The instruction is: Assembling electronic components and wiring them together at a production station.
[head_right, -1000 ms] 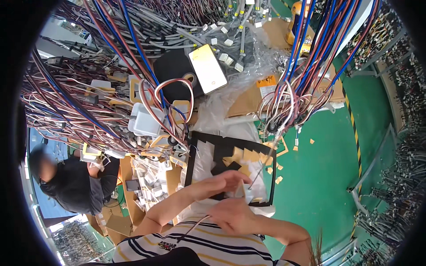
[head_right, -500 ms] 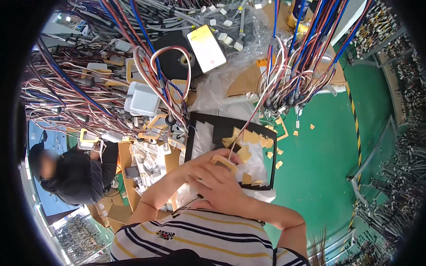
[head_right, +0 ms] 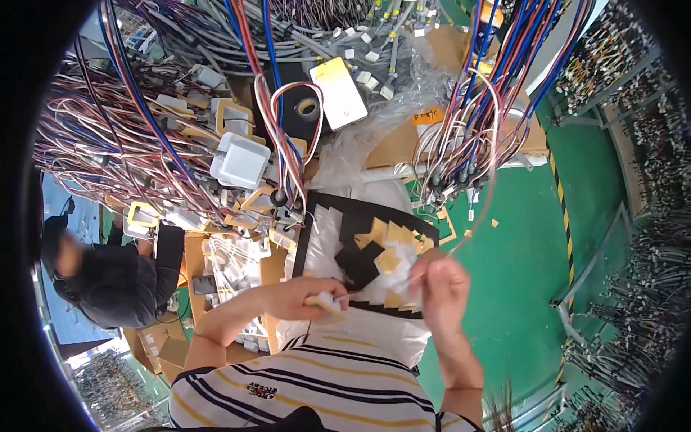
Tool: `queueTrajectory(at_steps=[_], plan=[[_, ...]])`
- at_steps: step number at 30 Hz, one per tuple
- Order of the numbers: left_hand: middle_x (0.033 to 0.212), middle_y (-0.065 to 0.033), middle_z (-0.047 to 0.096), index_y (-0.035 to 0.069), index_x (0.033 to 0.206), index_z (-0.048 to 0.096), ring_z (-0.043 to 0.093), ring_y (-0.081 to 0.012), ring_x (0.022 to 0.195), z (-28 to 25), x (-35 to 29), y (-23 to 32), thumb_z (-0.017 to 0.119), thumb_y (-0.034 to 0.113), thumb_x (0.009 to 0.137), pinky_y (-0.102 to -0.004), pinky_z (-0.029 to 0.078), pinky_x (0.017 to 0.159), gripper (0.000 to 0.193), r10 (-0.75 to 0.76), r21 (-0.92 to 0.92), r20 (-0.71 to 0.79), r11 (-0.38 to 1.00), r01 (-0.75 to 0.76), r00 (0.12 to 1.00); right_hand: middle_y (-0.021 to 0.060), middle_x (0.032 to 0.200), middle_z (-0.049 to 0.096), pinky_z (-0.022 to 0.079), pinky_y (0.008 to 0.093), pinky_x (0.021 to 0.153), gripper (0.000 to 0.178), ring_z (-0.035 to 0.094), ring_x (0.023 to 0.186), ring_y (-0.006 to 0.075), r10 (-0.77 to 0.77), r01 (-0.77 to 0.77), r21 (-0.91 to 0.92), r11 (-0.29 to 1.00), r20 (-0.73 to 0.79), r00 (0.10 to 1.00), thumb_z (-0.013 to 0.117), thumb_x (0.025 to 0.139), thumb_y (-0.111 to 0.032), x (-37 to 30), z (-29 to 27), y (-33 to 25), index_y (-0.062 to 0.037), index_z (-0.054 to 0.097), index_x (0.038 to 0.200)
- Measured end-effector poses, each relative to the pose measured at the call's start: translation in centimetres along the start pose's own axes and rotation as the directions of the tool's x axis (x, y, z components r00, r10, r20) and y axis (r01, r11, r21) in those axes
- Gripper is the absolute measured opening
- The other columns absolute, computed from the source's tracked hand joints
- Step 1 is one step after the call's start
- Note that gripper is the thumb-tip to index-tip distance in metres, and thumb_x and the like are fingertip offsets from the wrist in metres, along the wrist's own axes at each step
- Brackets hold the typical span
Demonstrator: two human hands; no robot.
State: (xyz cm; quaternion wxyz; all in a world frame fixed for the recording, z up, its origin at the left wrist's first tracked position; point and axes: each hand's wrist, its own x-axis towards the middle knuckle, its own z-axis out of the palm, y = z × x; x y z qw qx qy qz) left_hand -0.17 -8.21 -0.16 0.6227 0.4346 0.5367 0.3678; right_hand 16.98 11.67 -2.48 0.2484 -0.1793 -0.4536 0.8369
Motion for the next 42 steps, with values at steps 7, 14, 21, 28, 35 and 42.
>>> queueTrajectory(at_steps=[7,14,21,28,35,42], plan=[[0.109,-0.0105,0.054,0.003,0.116,0.050,0.050,-0.0162,0.105,1.3,0.1,-0.6,0.058,0.008,0.082,-0.0301,0.040,0.090,0.035,-0.049,-0.083,-0.008,0.995,0.048,0.999,0.0119,0.106,0.054,0.044,0.0333,0.087,0.049,0.054,0.098,0.0233,0.242,-0.200,-0.136,0.970,0.530,0.813,0.074,0.074,-0.023,-1.3,2.4,0.0,0.0002,0.059,0.115],[0.096,-0.0026,0.059,0.003,0.111,0.053,0.053,-0.0084,0.089,1.6,1.4,0.0,0.064,0.013,0.082,-0.0230,0.044,0.077,0.033,-0.295,-0.208,0.080,0.929,0.306,0.952,0.0108,0.095,0.058,0.048,0.0264,0.063,0.021,0.060,0.073,0.0176,0.141,0.063,-0.550,0.833,0.320,0.937,0.064,0.075,0.007,-2.7,2.3,2.8,-0.0006,0.066,0.094],[0.096,-0.0080,0.056,0.004,0.109,0.051,0.053,-0.0144,0.085,6.1,-1.1,1.3,0.055,0.008,0.083,-0.0258,0.043,0.073,0.027,-0.182,-0.208,-0.054,0.964,0.167,0.982,0.0101,0.088,0.055,0.046,0.0280,0.063,0.011,0.057,0.076,0.0202,0.104,0.089,-0.512,0.854,0.337,0.936,0.064,0.077,0.004,-6.1,3.2,1.4,0.0000,0.061,0.087],[0.099,-0.0080,0.054,0.004,0.112,0.047,0.052,-0.0151,0.092,8.8,-2.4,2.2,0.056,0.005,0.081,-0.0263,0.041,0.080,0.032,-0.315,-0.400,-0.070,0.878,0.262,0.947,0.0109,0.082,0.053,0.042,0.0281,0.062,0.009,0.052,0.072,0.0211,0.101,0.044,-0.459,0.888,0.288,0.952,0.063,0.079,0.000,-8.3,4.2,1.0,-0.0020,0.059,0.086],[0.101,-0.0088,0.055,0.004,0.113,0.047,0.053,-0.0167,0.093,9.2,-2.3,1.2,0.057,0.003,0.079,-0.0276,0.042,0.080,0.036,-0.253,-0.382,-0.113,0.904,0.193,0.961,0.0108,0.080,0.052,0.040,0.0265,0.059,0.003,0.050,0.069,0.0177,0.003,0.155,-0.541,0.827,0.279,0.960,0.060,0.080,0.000,-8.8,4.3,0.8,-0.0016,0.058,0.082],[0.100,-0.0064,0.057,0.004,0.111,0.051,0.054,-0.0143,0.092,9.6,-2.0,2.0,0.057,0.004,0.079,-0.0273,0.042,0.082,0.033,-0.356,-0.507,-0.056,0.815,0.280,0.933,0.0085,0.078,0.054,0.044,0.0281,0.060,0.005,0.053,0.070,0.0208,0.252,-0.176,-0.437,0.882,0.123,0.960,0.062,0.078,0.001,-8.1,5.4,0.5,-0.0011,0.062,0.083]])
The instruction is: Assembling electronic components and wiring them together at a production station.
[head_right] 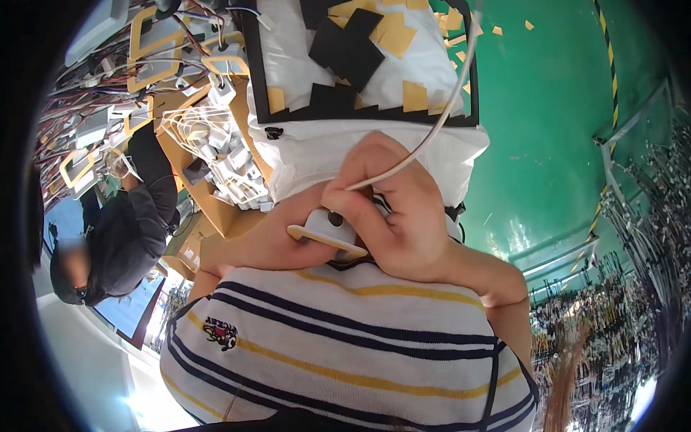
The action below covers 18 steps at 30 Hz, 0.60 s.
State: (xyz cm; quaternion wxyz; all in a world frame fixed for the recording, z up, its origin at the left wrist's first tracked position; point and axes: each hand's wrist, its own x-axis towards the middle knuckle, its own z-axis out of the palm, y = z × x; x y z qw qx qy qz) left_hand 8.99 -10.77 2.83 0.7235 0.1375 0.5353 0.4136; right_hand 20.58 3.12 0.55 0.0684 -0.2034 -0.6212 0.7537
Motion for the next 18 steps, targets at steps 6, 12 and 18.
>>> queueTrajectory(at_steps=[6,12,18], plan=[[0.102,-0.0034,0.057,0.005,0.113,0.050,0.052,-0.0107,0.094,-0.5,0.6,-1.4,0.055,0.005,0.080,-0.0257,0.041,0.082,0.033,0.223,0.054,0.010,0.973,-0.223,0.975,0.0110,0.085,0.054,0.043,0.0267,0.063,0.005,0.053,0.073,0.0160,-0.300,0.320,-0.160,0.934,0.141,0.944,0.061,0.078,0.001,1.8,-0.7,0.1,0.0017,0.063,0.082],[0.102,-0.0041,0.056,0.006,0.115,0.049,0.051,-0.0100,0.096,-0.9,0.6,-0.8,0.055,0.007,0.081,-0.0254,0.041,0.083,0.034,0.121,-0.028,0.004,0.992,-0.121,0.993,0.0078,0.087,0.058,0.043,0.0298,0.068,0.011,0.055,0.079,0.0174,0.089,-0.125,0.109,0.986,0.285,0.954,0.064,0.072,0.003,2.7,-2.6,0.4,0.0019,0.065,0.083],[0.100,-0.0035,0.054,0.006,0.115,0.046,0.049,-0.0097,0.095,-2.1,2.5,0.8,0.057,0.008,0.080,-0.0247,0.041,0.080,0.037,0.141,0.021,-0.200,0.990,-0.140,0.970,0.0067,0.079,0.057,0.043,0.0270,0.063,0.012,0.054,0.072,0.0158,-0.186,0.228,-0.305,0.925,0.159,0.969,0.067,0.070,0.003,6.6,-3.2,-0.9,0.0008,0.065,0.082]])
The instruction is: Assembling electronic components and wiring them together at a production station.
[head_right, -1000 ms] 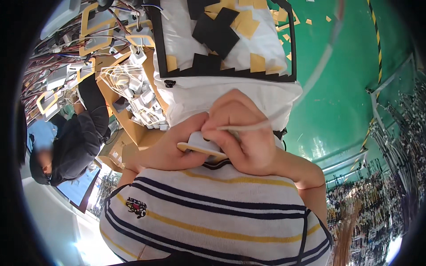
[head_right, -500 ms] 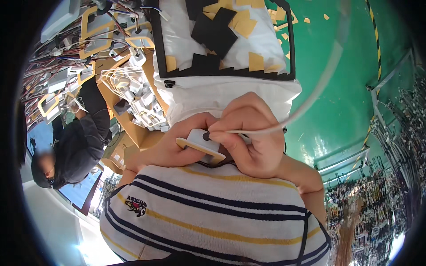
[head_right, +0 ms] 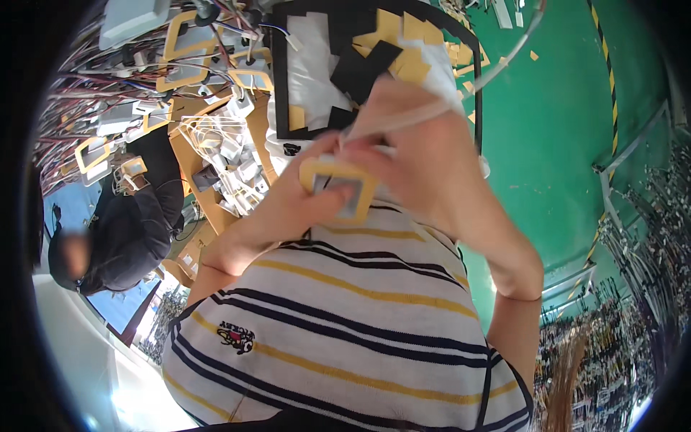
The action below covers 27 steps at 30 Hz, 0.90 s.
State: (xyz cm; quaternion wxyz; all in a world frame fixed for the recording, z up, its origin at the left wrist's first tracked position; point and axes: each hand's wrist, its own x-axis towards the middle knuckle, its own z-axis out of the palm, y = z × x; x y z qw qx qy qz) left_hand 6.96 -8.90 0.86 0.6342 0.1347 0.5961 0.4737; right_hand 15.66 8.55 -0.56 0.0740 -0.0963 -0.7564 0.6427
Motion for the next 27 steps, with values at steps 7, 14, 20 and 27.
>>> queueTrajectory(at_steps=[7,14,20,27], plan=[[0.116,-0.0065,0.041,0.007,0.131,0.021,0.046,-0.0126,0.106,0.7,1.5,0.5,0.052,-0.011,0.075,-0.0250,0.042,0.085,0.067,0.308,-0.010,-0.197,0.949,-0.316,0.931,0.0074,0.078,0.057,0.043,0.0232,0.052,0.015,0.053,0.061,0.0136,-0.065,-0.034,-0.250,0.968,-0.377,0.924,0.069,0.068,0.007,-1.5,3.1,-2.0,0.0020,0.062,0.080],[0.123,-0.0093,0.034,0.006,0.135,0.016,0.046,-0.0154,0.111,0.5,1.1,0.4,0.049,-0.012,0.076,-0.0277,0.038,0.096,0.070,0.427,0.120,-0.049,0.900,-0.419,0.903,0.0076,0.081,0.057,0.047,0.0228,0.053,0.020,0.055,0.061,0.0134,-0.098,0.015,-0.174,0.985,-0.478,0.873,0.067,0.066,0.013,-1.5,5.5,-1.7,0.0023,0.061,0.082],[0.122,-0.0063,0.045,0.007,0.132,0.028,0.047,-0.0177,0.114,-0.7,1.7,1.0,0.052,-0.005,0.078,-0.0312,0.040,0.095,0.061,0.247,-0.339,-0.109,0.901,-0.270,0.963,0.0093,0.088,0.054,0.048,0.0239,0.058,0.022,0.055,0.073,0.0151,-0.129,0.018,-0.276,0.961,-0.387,0.913,0.067,0.071,0.008,-1.6,4.6,-1.1,0.0021,0.057,0.089],[0.127,-0.0116,0.043,0.007,0.134,0.026,0.046,-0.0281,0.122,-1.7,3.3,1.1,0.046,0.000,0.083,-0.0421,0.041,0.099,0.054,0.374,-0.402,-0.232,0.804,-0.438,0.898,0.0103,0.087,0.059,0.049,0.0265,0.065,0.012,0.057,0.078,0.0136,0.418,-0.207,0.573,0.793,-0.265,0.869,0.057,0.086,0.000,-2.9,5.7,-0.8,-0.0015,0.047,0.091]])
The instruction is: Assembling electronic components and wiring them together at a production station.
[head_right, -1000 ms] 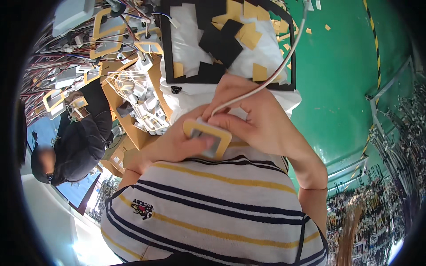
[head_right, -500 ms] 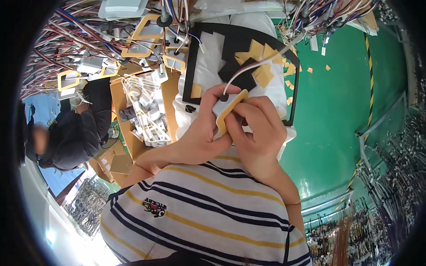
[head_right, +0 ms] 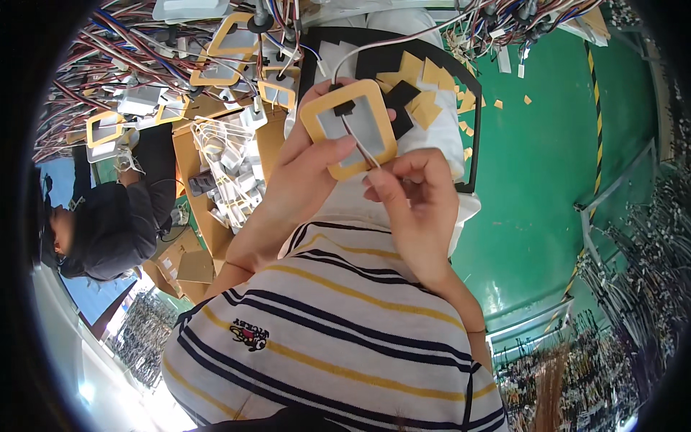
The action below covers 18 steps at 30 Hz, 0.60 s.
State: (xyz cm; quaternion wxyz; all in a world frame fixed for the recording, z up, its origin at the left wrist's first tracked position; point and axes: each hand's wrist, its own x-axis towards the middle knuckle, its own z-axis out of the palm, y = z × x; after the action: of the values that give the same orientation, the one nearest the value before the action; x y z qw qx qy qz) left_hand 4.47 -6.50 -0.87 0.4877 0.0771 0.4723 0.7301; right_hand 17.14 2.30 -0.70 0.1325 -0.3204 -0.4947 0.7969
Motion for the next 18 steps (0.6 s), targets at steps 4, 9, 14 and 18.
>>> queueTrajectory(at_steps=[4,9,14,18], plan=[[0.127,-0.0131,0.043,0.005,0.132,0.027,0.046,-0.0284,0.121,1.1,0.3,-0.2,0.045,0.003,0.086,-0.0423,0.043,0.097,0.048,-0.005,-0.045,-0.085,0.999,0.001,0.996,0.0091,0.087,0.060,0.049,0.0257,0.070,0.010,0.059,0.079,0.0150,0.247,-0.245,0.372,0.895,0.042,0.968,0.057,0.087,-0.002,0.3,-0.1,0.1,-0.0048,0.048,0.090],[0.114,-0.0161,0.052,0.004,0.125,0.033,0.054,-0.0275,0.111,1.1,0.8,-1.1,0.045,0.012,0.092,-0.0397,0.050,0.089,0.036,0.086,-0.032,-0.151,0.995,-0.092,0.985,0.0073,0.089,0.061,0.050,0.0253,0.075,0.015,0.059,0.079,0.0155,0.344,-0.337,0.587,0.736,0.105,0.933,0.057,0.087,-0.002,0.3,-0.1,0.6,-0.0043,0.052,0.100],[0.107,-0.0171,0.056,0.005,0.122,0.035,0.059,-0.0264,0.102,1.3,1.2,-1.1,0.046,0.016,0.094,-0.0390,0.054,0.079,0.033,0.037,-0.076,-0.228,0.996,-0.056,0.973,0.0105,0.097,0.062,0.051,0.0273,0.078,0.026,0.061,0.083,0.0168,0.364,-0.356,0.522,0.775,0.092,0.927,0.056,0.087,-0.002,-0.3,-0.4,1.8,-0.0039,0.051,0.113],[0.106,-0.0154,0.057,0.005,0.121,0.037,0.060,-0.0251,0.100,0.8,1.7,-0.8,0.046,0.017,0.094,-0.0392,0.055,0.079,0.030,0.063,0.017,-0.227,0.998,-0.061,0.972,0.0162,0.100,0.063,0.052,0.0294,0.076,0.020,0.064,0.083,0.0198,0.197,-0.208,0.355,0.911,0.068,0.978,0.057,0.088,-0.004,-0.3,0.0,1.3,-0.0014,0.052,0.107]])
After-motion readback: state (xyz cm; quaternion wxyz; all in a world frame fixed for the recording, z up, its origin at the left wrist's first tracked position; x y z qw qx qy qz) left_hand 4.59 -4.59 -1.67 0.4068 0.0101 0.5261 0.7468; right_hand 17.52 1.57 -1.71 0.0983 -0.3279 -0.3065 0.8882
